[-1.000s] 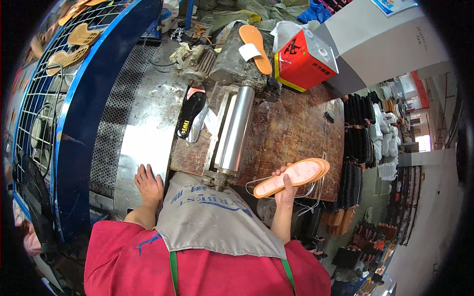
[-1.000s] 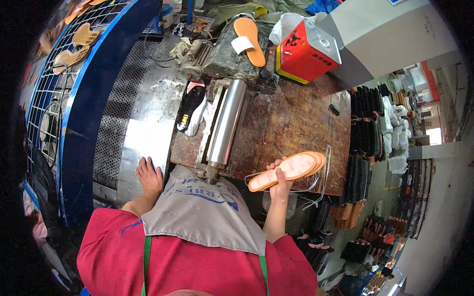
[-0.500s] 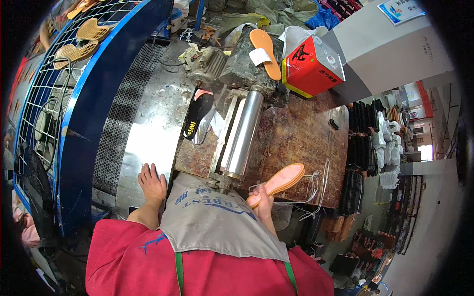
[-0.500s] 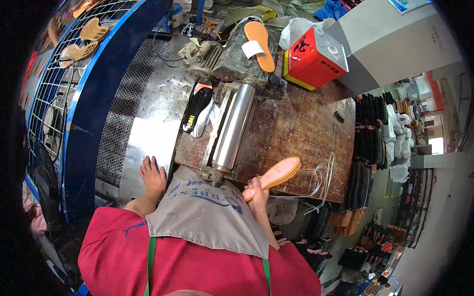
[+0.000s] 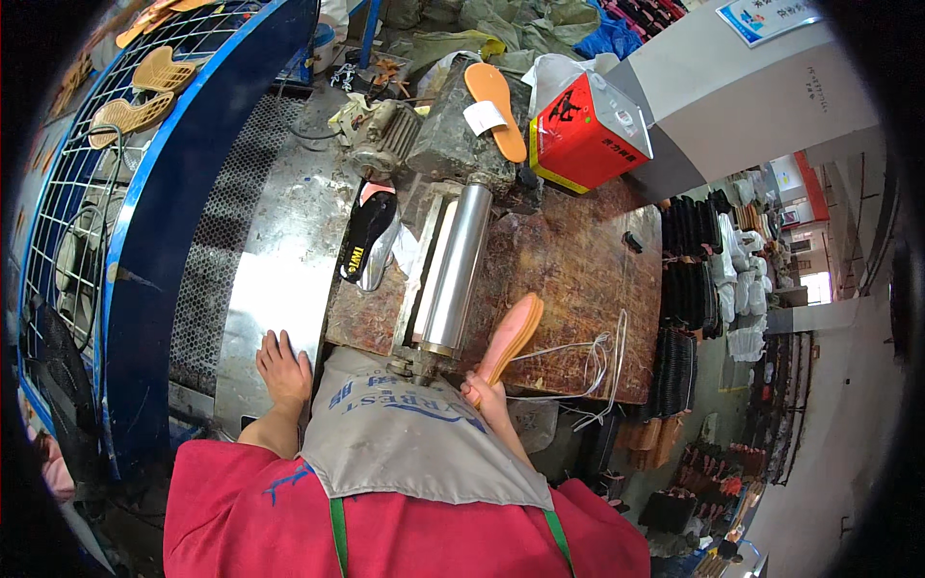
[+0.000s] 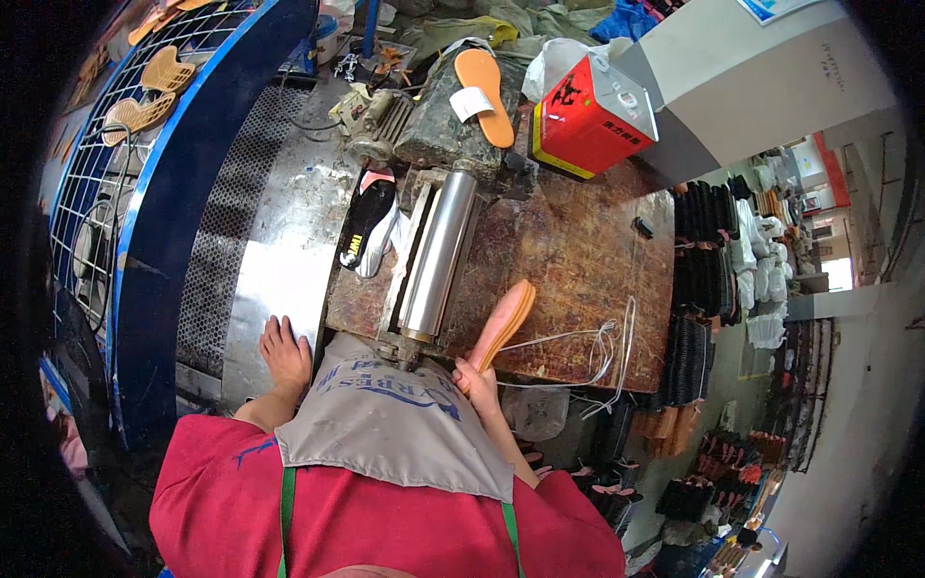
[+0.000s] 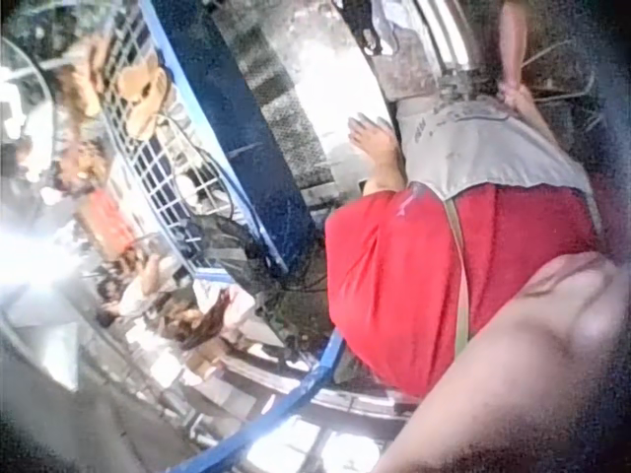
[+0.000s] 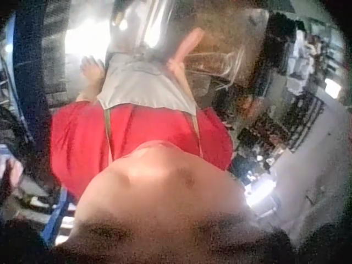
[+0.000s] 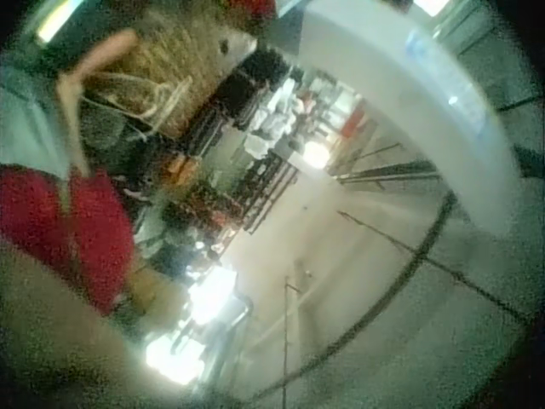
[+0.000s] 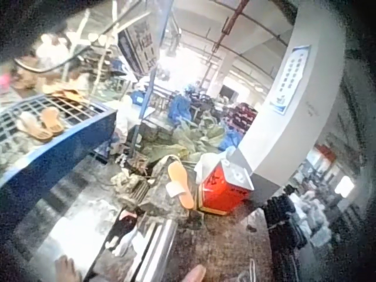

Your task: The person feeds shoe insoles through a roller machine and presses the insole layers together by hand.

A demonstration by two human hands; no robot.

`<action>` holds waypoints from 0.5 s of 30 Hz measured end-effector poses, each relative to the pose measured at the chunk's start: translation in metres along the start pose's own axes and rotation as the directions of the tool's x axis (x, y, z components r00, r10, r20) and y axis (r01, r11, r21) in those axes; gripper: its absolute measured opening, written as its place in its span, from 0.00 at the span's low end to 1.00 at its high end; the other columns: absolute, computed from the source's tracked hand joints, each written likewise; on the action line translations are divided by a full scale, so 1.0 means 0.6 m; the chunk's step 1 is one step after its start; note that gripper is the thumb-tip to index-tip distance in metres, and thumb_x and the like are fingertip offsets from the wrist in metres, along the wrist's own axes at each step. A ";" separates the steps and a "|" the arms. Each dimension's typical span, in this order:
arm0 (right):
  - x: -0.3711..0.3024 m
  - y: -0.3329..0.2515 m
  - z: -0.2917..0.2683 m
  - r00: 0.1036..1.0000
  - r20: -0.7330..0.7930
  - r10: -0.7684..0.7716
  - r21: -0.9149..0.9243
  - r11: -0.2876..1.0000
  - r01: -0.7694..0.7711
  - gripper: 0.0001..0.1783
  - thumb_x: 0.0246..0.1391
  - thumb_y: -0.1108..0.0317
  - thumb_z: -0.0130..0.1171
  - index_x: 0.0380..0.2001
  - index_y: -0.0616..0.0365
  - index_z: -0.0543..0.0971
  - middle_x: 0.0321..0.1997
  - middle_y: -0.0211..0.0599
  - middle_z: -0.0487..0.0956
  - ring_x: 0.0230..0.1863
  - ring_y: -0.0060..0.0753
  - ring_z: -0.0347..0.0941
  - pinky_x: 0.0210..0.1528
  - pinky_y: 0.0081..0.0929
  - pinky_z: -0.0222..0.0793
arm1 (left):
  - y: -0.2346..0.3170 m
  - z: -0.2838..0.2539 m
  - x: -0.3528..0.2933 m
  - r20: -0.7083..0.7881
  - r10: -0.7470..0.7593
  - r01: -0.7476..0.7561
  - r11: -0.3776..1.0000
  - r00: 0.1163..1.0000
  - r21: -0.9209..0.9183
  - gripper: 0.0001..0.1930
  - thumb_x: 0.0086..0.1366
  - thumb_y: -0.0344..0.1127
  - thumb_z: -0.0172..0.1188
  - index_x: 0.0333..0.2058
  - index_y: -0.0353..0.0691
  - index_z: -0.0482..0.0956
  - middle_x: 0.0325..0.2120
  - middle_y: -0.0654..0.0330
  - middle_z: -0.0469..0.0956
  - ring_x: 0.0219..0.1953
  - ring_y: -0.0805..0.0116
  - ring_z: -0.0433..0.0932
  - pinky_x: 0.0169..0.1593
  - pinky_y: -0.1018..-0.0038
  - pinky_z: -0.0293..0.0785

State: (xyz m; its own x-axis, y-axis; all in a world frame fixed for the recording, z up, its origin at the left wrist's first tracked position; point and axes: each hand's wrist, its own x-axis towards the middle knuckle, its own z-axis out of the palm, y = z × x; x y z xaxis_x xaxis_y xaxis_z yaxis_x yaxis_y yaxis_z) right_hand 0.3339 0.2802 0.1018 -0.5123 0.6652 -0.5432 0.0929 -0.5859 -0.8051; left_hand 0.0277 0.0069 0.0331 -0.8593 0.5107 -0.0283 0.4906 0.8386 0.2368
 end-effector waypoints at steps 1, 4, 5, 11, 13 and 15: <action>0.002 0.006 -0.006 1.000 -0.002 -0.004 -0.002 1.000 0.004 0.12 0.61 0.68 0.63 0.43 0.58 0.72 0.33 0.30 0.73 0.32 0.26 0.73 0.34 0.27 0.73 | 0.000 -0.002 0.000 0.004 -0.002 0.002 1.000 1.000 -0.002 0.33 0.68 0.45 0.53 0.67 0.36 0.62 0.69 0.44 0.58 0.73 0.46 0.53 0.74 0.49 0.45; 0.007 0.013 -0.003 0.997 -0.079 -0.011 -0.053 0.999 0.007 0.14 0.57 0.69 0.66 0.42 0.60 0.73 0.28 0.31 0.73 0.21 0.21 0.69 0.24 0.22 0.67 | -0.002 0.000 0.000 -0.010 -0.001 0.001 1.000 1.000 -0.022 0.32 0.68 0.43 0.54 0.67 0.35 0.62 0.68 0.43 0.58 0.73 0.45 0.53 0.74 0.49 0.45; 0.006 0.007 0.006 0.997 -0.082 -0.015 -0.054 0.998 0.011 0.14 0.57 0.69 0.66 0.42 0.60 0.73 0.28 0.31 0.73 0.21 0.21 0.69 0.24 0.22 0.67 | -0.003 -0.001 0.001 -0.011 0.001 -0.002 1.000 1.000 -0.025 0.32 0.68 0.43 0.54 0.67 0.35 0.62 0.68 0.43 0.58 0.73 0.45 0.53 0.74 0.49 0.45; 0.049 -0.057 0.023 0.949 -0.202 -0.243 -0.098 0.969 0.227 0.28 0.55 0.71 0.67 0.56 0.62 0.66 0.34 0.29 0.72 0.25 0.22 0.71 0.24 0.23 0.70 | -0.004 -0.006 -0.001 -0.006 0.035 -0.035 0.999 0.999 -0.027 0.32 0.68 0.44 0.53 0.67 0.34 0.62 0.69 0.42 0.58 0.72 0.44 0.54 0.74 0.47 0.44; 0.069 -0.122 0.032 0.917 -0.221 -0.332 -0.225 0.932 0.283 0.26 0.55 0.70 0.68 0.53 0.58 0.67 0.34 0.28 0.72 0.25 0.22 0.71 0.25 0.22 0.70 | 0.001 -0.007 0.001 -0.011 0.032 -0.033 0.999 0.999 -0.036 0.32 0.68 0.44 0.53 0.67 0.34 0.62 0.69 0.41 0.58 0.72 0.43 0.54 0.74 0.47 0.44; 0.102 -0.186 0.040 0.877 -0.243 -0.414 -0.357 0.879 0.316 0.24 0.54 0.71 0.68 0.49 0.56 0.67 0.32 0.26 0.71 0.25 0.20 0.70 0.25 0.21 0.69 | -0.002 -0.006 -0.001 -0.015 0.047 -0.047 0.998 0.999 -0.041 0.33 0.68 0.44 0.53 0.67 0.33 0.62 0.69 0.40 0.58 0.72 0.42 0.54 0.73 0.47 0.44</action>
State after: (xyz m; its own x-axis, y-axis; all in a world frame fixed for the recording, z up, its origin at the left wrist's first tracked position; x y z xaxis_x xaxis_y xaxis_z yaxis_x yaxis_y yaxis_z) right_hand 0.2719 0.3752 0.1641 -0.2806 0.9384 -0.2015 0.2246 -0.1399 -0.9643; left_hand 0.0273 0.0048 0.0360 -0.8375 0.5464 -0.0021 0.5244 0.8050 0.2773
